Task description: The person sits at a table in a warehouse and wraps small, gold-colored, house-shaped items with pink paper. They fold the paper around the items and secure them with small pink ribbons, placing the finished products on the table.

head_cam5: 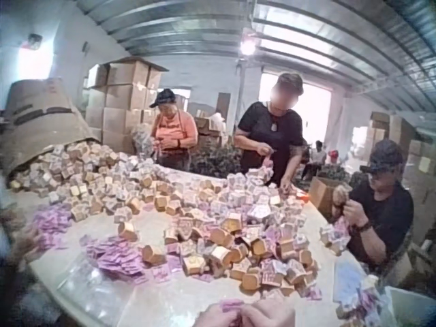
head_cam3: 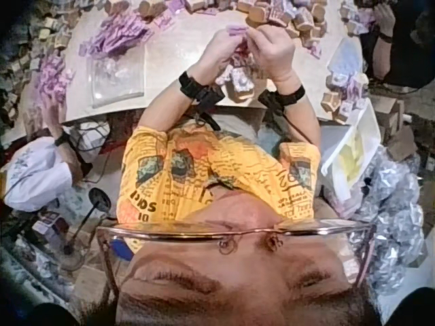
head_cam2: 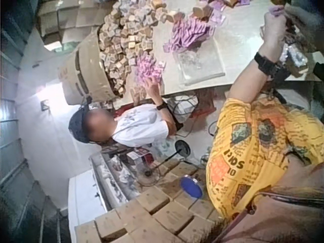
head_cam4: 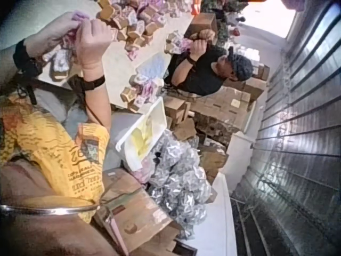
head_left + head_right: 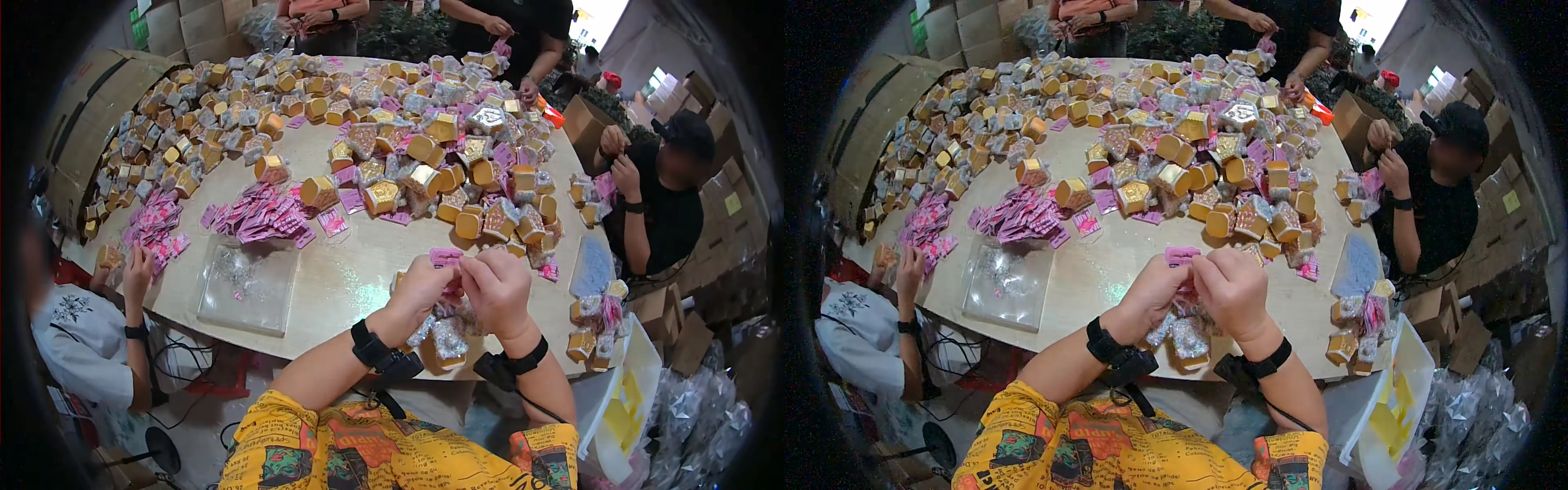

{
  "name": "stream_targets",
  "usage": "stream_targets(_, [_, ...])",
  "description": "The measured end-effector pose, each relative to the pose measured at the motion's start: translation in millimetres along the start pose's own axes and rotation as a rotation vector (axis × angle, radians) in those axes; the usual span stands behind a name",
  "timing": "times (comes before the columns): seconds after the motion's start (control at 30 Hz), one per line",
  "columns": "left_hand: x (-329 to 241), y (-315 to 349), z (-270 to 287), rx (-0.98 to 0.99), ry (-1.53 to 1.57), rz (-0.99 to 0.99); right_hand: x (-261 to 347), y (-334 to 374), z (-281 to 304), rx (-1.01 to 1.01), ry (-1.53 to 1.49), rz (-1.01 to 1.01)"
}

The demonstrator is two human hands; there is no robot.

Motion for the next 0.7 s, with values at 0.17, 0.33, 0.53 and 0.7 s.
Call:
stream_targets(0.17, [-3.9,1.2,-1.6,0.012,-0.004,-0.025,-1.9,1.1,-1.8,0.082,0.043,0.053])
stream_targets(0.33, [-6.0,2.8,-3.6,0.006,-0.060,-0.009,-3.2,2.7,-1.4,0.189,0.109,0.092])
stream_targets(0.53, [-16.8,5.0,-11.0,-0.020,-0.482,-0.355,2.3,6.6,4.3,0.214,0.143,0.035])
stream_targets(0.7, [-19.5,9.2,-13.8,-0.026,-0.701,-0.612,4.2,9.2,16.0,0.115,-0.188,-0.210])
Point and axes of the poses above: each hand's wrist, its own y-axis away from the middle knuckle, its own z-axis out of the back of the hand, x = y × z, the point moved 3 cm from there along -y, towards the middle knuckle, and after that the axes turned 14 degrees about -y, right-handed, at the moved point
